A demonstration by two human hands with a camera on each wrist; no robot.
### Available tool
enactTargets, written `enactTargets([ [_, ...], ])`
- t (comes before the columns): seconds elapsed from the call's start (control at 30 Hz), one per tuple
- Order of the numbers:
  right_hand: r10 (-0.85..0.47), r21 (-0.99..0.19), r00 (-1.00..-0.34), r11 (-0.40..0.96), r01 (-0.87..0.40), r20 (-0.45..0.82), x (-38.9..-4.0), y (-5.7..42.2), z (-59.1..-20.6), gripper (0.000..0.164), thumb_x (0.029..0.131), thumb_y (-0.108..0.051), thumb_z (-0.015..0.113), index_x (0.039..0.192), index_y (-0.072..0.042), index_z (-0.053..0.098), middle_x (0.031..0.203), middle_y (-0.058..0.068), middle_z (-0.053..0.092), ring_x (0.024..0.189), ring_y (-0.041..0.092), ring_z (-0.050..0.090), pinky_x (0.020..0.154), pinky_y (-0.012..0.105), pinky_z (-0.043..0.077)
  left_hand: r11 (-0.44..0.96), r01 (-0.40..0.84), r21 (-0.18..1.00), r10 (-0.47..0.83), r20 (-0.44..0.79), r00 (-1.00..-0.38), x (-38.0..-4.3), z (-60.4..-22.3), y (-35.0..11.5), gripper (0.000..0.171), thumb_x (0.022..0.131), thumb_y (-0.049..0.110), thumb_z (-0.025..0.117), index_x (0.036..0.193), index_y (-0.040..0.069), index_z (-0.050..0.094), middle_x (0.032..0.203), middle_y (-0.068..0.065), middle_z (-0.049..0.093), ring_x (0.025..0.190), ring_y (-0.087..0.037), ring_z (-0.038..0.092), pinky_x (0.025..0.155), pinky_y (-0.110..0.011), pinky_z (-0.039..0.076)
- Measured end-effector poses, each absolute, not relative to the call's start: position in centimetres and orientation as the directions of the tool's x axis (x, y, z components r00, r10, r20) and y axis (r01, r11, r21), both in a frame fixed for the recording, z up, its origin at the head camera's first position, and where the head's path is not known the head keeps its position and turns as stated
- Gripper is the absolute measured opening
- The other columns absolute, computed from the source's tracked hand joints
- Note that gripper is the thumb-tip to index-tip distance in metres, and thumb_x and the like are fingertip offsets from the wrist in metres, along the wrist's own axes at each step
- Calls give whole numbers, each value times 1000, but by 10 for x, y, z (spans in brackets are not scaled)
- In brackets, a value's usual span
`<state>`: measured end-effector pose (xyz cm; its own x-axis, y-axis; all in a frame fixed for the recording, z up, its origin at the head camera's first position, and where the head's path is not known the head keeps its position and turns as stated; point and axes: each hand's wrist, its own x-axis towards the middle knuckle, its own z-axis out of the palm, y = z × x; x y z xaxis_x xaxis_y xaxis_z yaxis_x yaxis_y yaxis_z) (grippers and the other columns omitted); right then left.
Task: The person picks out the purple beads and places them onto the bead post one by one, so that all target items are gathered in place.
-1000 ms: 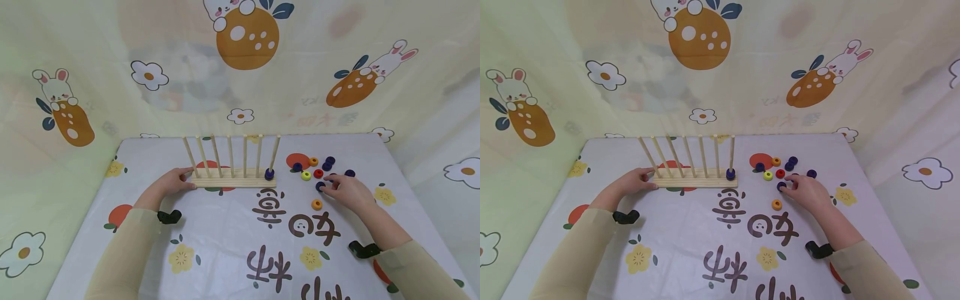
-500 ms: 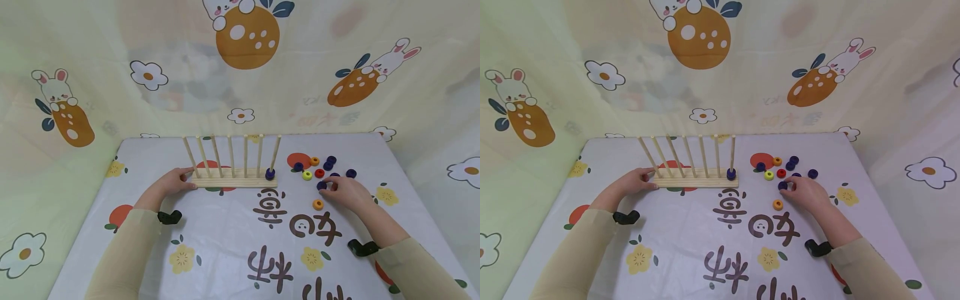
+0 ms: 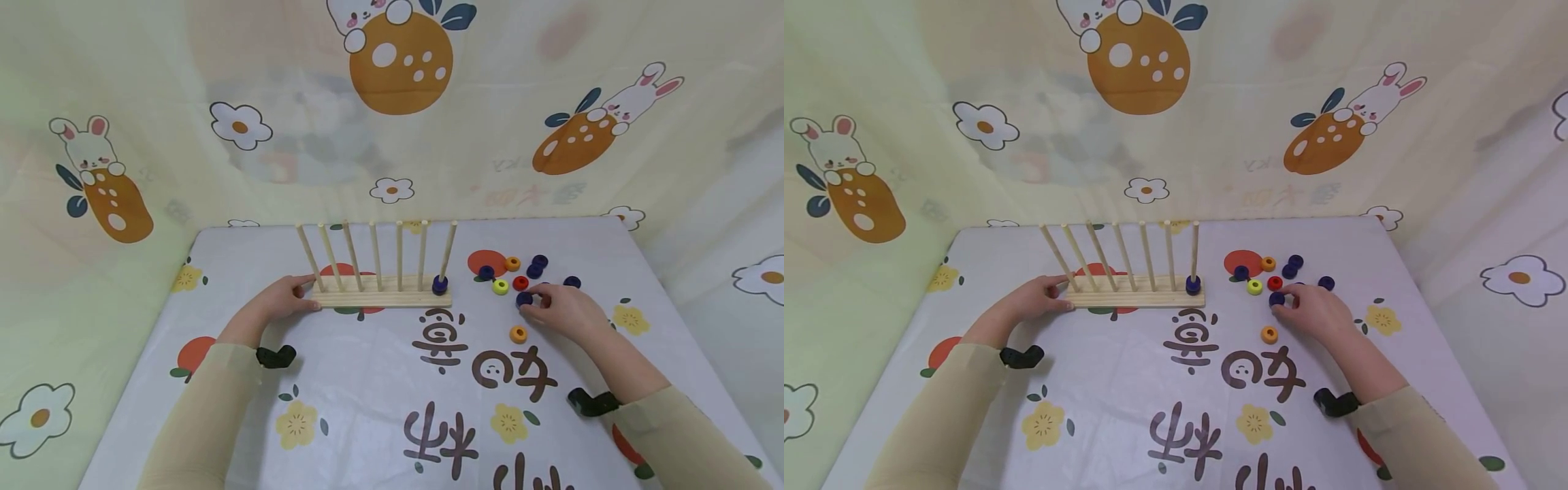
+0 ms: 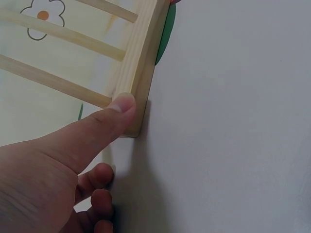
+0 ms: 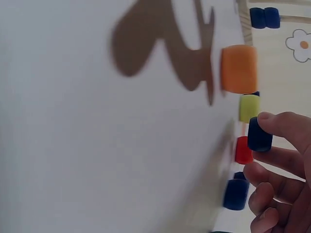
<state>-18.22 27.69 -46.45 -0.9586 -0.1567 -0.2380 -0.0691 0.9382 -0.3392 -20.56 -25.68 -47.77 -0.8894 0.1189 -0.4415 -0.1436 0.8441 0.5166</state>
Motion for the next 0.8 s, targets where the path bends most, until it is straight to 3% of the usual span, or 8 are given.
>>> enactTargets([
  [0.3,-166,-341,-961,936,-83,-220,-181,271,-448,61,89,-40,72,134,0,58,79,5,58,69,21,50,55,32,38,846,-140,514,122,-442,-888,-205,-479,-256,78,86,40,77,153,25,40,103,-12,48,98,-27,46,77,-41,37],
  [0.8,-184,-356,-967,928,-111,-176,-179,259,-432,51,90,-42,70,126,-6,64,80,5,58,68,21,50,55,33,39,847,-134,514,124,-436,-891,-207,-480,-257,77,87,40,76,153,24,40,101,-11,48,96,-26,46,78,-40,37],
])
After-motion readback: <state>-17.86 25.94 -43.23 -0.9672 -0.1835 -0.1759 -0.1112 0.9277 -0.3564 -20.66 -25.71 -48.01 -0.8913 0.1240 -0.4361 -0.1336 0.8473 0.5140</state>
